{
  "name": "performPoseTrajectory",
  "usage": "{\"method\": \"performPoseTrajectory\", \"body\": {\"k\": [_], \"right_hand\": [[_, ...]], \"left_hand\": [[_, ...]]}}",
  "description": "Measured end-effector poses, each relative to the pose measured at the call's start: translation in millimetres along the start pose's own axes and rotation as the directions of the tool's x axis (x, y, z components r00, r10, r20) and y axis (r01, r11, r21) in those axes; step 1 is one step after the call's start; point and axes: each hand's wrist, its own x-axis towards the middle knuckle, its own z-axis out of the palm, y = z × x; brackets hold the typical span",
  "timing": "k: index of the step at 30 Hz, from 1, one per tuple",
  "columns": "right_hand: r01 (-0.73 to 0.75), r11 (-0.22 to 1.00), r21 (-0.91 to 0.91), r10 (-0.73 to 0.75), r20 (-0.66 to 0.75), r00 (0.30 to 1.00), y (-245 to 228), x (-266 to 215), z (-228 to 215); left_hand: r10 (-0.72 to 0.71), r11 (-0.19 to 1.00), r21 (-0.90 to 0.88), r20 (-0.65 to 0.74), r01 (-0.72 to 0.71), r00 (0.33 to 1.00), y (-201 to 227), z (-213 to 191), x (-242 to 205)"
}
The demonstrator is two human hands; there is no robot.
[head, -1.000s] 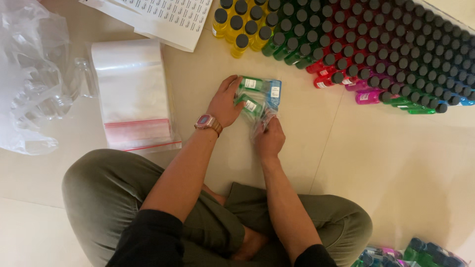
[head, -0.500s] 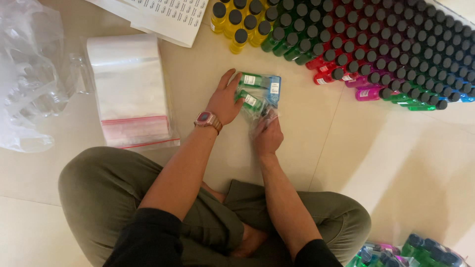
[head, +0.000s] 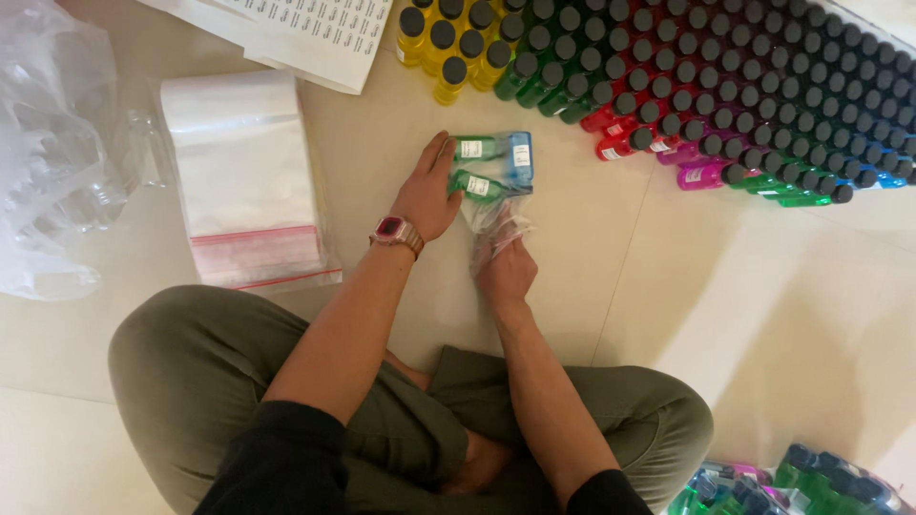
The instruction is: The person picks up small colored bottles from the floor and places them into small plastic bags.
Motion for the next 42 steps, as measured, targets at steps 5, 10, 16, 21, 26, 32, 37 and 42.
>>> {"method": "performPoseTrajectory", "body": {"k": [5,10,16,21,26,32,37,42], "right_hand": [[-0.041,0.989,-0.143,0.099,0.423,0.901,-29.4,30.8,-55.8],[0.034,0.993,-0.110,0.014,0.410,0.912,-16.4,18.1,-34.0],[-0.038,0.996,-0.077,0.054,0.215,0.975,11.0,-2.5,10.5],[0.041,0.995,-0.096,-0.015,0.256,0.967,-1.9,14.8,-37.3],[-0.146,0.989,0.000,0.138,0.329,0.934,-3.5,13.2,-25.1],[-0.127,0.991,-0.036,0.132,0.319,0.938,-6.8,21.1,-39.6],[-0.056,0.997,-0.049,0.070,0.385,0.920,-18.4,44.5,-75.1],[-0.392,0.920,-0.026,0.324,0.614,0.720,-16.1,48.9,-55.9]], "left_hand": [[0.009,0.999,0.048,0.016,-0.010,1.000,-4.2,-0.9,6.7],[0.100,0.922,0.374,0.020,-0.100,0.995,5.0,2.5,37.9],[0.151,0.833,0.492,0.237,-0.252,0.960,-12.7,44.3,102.0],[0.301,0.811,0.387,0.365,-0.438,0.881,-17.8,48.0,122.5],[0.318,0.830,0.320,0.402,-0.457,0.859,-6.0,35.0,113.2],[0.275,0.860,0.302,0.405,-0.411,0.872,0.3,21.8,107.4],[0.328,0.857,0.271,0.368,-0.437,0.870,-21.2,35.4,111.7],[0.315,0.873,0.258,0.350,-0.414,0.882,-26.5,38.6,113.4]]}}
